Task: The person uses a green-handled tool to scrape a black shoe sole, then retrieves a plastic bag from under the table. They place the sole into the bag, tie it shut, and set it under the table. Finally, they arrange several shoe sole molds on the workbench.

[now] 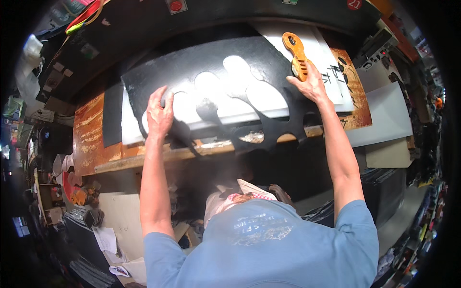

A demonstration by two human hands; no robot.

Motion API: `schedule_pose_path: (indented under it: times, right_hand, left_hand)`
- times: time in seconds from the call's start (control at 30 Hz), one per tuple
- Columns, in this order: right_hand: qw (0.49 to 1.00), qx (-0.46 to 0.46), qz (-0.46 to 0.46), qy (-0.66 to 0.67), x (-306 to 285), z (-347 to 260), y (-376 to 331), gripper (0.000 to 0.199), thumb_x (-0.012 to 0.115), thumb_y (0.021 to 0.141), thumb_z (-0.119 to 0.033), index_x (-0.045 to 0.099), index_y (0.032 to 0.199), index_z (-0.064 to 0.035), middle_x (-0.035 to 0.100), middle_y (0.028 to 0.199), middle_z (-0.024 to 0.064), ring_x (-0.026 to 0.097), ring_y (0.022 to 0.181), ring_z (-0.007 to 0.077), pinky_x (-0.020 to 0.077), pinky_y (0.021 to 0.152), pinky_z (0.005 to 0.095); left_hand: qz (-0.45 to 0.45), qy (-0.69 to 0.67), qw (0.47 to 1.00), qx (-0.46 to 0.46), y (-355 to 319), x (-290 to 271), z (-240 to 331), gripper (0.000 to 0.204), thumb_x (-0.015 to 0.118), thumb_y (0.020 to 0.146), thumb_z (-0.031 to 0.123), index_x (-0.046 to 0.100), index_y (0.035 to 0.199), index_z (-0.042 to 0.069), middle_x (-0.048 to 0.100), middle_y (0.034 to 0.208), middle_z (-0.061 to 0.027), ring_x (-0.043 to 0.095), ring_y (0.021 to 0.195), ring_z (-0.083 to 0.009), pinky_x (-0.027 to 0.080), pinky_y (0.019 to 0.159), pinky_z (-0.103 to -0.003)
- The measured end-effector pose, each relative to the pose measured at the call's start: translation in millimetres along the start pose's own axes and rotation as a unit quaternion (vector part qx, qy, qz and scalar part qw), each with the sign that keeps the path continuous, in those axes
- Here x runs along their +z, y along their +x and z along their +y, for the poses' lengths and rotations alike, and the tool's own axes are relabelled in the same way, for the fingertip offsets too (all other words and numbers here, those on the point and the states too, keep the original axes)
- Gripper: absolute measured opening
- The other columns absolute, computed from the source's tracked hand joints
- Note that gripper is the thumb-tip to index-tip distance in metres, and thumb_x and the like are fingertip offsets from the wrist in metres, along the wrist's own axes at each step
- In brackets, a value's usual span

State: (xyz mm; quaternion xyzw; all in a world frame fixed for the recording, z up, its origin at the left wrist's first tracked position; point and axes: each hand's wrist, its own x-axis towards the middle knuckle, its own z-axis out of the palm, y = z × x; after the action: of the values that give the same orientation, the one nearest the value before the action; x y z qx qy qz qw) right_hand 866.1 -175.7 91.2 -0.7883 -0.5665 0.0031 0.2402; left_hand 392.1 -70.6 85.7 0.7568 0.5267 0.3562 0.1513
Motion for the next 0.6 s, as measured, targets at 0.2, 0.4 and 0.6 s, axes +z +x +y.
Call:
schedule_pose_path:
  times: [0.2, 0.4, 0.6]
  right_hand:
    - [0.997, 0.002, -0.012, -0.078, 20.1, 17.4, 30.1, 0.100, 0.081, 0.078, -0.057, 0.042, 0.154, -0.0050, 0.038, 0.154, 0.0296, 0.040, 0.143, 0.0448, 0.0359, 0.119, 0.0513]
    - [0.984, 0.131, -0.111, -0.049, 10.0, 27.7, 35.3, 0.118, 0.079, 0.072, -0.066, 0.030, 0.161, -0.0063, 0.029, 0.162, 0.0289, 0.030, 0.150, 0.0434, 0.0276, 0.124, 0.0501]
    - [0.986, 0.075, -0.134, -0.070, 2.0, 35.5, 29.3, 0.114, 0.080, 0.070, -0.060, 0.033, 0.161, -0.0104, 0.028, 0.162, 0.0262, 0.030, 0.149, 0.0422, 0.0295, 0.124, 0.0488]
  left_hand:
    - [-0.029, 0.290, 0.957, 0.006, 46.6, 48.2, -57.2, 0.063, 0.059, 0.101, 0.045, 0.049, 0.151, 0.008, 0.042, 0.158, -0.0252, 0.035, 0.148, -0.0452, 0.026, 0.121, -0.055]
    - [-0.001, 0.244, 0.969, 0.028, 41.4, 53.6, -59.0, 0.064, 0.062, 0.100, 0.043, 0.049, 0.151, 0.007, 0.036, 0.161, -0.0245, 0.028, 0.152, -0.0428, 0.021, 0.124, -0.055]
    - [-0.015, 0.228, 0.973, 0.029, 42.6, 50.0, -54.1, 0.063, 0.065, 0.099, 0.039, 0.049, 0.151, 0.008, 0.037, 0.161, -0.0237, 0.029, 0.151, -0.0431, 0.023, 0.122, -0.056]
